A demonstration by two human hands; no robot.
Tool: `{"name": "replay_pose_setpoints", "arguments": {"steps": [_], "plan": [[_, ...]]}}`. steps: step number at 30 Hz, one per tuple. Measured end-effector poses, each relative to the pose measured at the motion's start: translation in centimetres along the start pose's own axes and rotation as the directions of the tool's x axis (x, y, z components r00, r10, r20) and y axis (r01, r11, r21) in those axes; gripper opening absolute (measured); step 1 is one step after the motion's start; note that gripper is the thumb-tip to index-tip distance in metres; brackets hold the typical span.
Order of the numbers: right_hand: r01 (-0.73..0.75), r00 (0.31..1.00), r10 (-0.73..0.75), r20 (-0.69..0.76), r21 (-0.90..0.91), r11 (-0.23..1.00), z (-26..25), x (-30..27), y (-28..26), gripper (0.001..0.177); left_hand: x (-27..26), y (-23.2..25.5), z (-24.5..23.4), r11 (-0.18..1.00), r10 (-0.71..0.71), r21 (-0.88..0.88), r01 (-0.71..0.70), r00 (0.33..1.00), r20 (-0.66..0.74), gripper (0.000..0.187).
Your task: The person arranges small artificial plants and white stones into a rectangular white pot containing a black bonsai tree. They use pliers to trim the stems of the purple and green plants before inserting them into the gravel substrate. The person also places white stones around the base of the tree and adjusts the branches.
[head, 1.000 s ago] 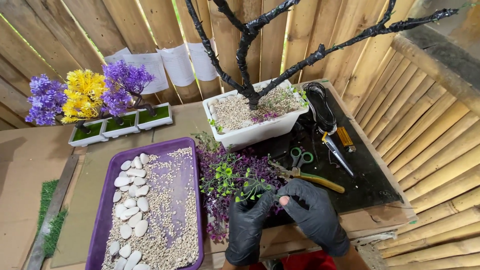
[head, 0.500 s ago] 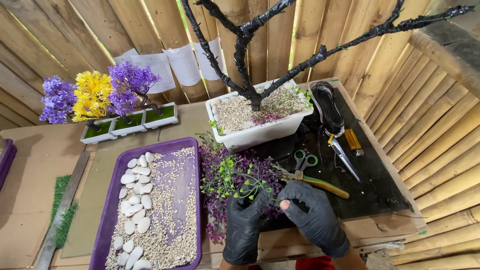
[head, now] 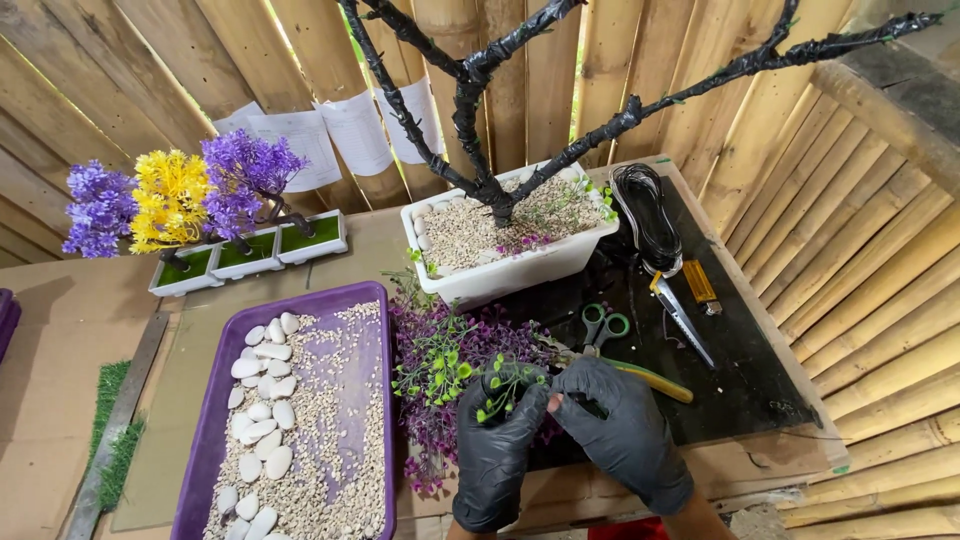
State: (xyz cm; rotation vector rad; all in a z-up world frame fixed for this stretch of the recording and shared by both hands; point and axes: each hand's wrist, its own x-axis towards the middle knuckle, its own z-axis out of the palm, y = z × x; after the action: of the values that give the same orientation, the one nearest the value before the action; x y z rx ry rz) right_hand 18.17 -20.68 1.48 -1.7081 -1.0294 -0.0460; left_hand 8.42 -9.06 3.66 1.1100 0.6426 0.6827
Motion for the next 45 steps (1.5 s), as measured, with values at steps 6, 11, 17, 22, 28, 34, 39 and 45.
{"name": "replay_pose_setpoints", "arguments": {"steps": [6,11,17,22,28,34,39,45], "plan": [[0.063,0.998,-0.063,0.009,-0.018,0.998,0.2,0.8,-0.8,0.009,0.2,2.4,1.1,0.918,-0.390,-0.017,0.396,0.896,-0.212,0.049],[0.295,0.955,-0.296,-0.013,-0.066,0.953,0.2,1.5,-0.3,0.010,1.4,1.4,0.9,0.873,-0.417,0.157,0.462,0.873,-0.251,0.090],[0.245,0.969,-0.246,0.009,-0.125,0.961,0.6,0.9,2.1,0.014,2.0,0.5,1.0,0.859,-0.488,0.032,0.512,0.834,-0.257,0.081],[0.313,0.949,-0.316,0.006,-0.161,0.936,0.8,1.6,1.7,0.009,2.6,-0.1,0.7,0.939,-0.331,0.052,0.341,0.934,-0.134,0.031],[0.337,0.940,-0.339,0.029,-0.208,0.918,1.0,-0.3,5.4,0.017,2.8,-0.9,0.6,0.953,-0.289,0.050,0.297,0.948,-0.132,0.022],[0.191,0.982,-0.191,0.001,-0.065,0.979,0.4,2.1,0.4,0.016,2.3,-0.3,-0.8,0.974,0.119,0.182,-0.133,0.989,0.084,0.025],[0.090,0.996,-0.092,0.021,0.065,0.994,0.2,2.3,-0.3,0.013,1.9,-0.5,-1.4,0.995,0.052,0.083,-0.056,0.997,0.051,0.025],[-0.026,0.997,0.015,0.077,0.146,0.989,0.3,1.0,1.0,0.028,1.6,-0.4,-1.7,0.985,0.145,0.086,-0.148,0.989,0.042,0.022]]}}
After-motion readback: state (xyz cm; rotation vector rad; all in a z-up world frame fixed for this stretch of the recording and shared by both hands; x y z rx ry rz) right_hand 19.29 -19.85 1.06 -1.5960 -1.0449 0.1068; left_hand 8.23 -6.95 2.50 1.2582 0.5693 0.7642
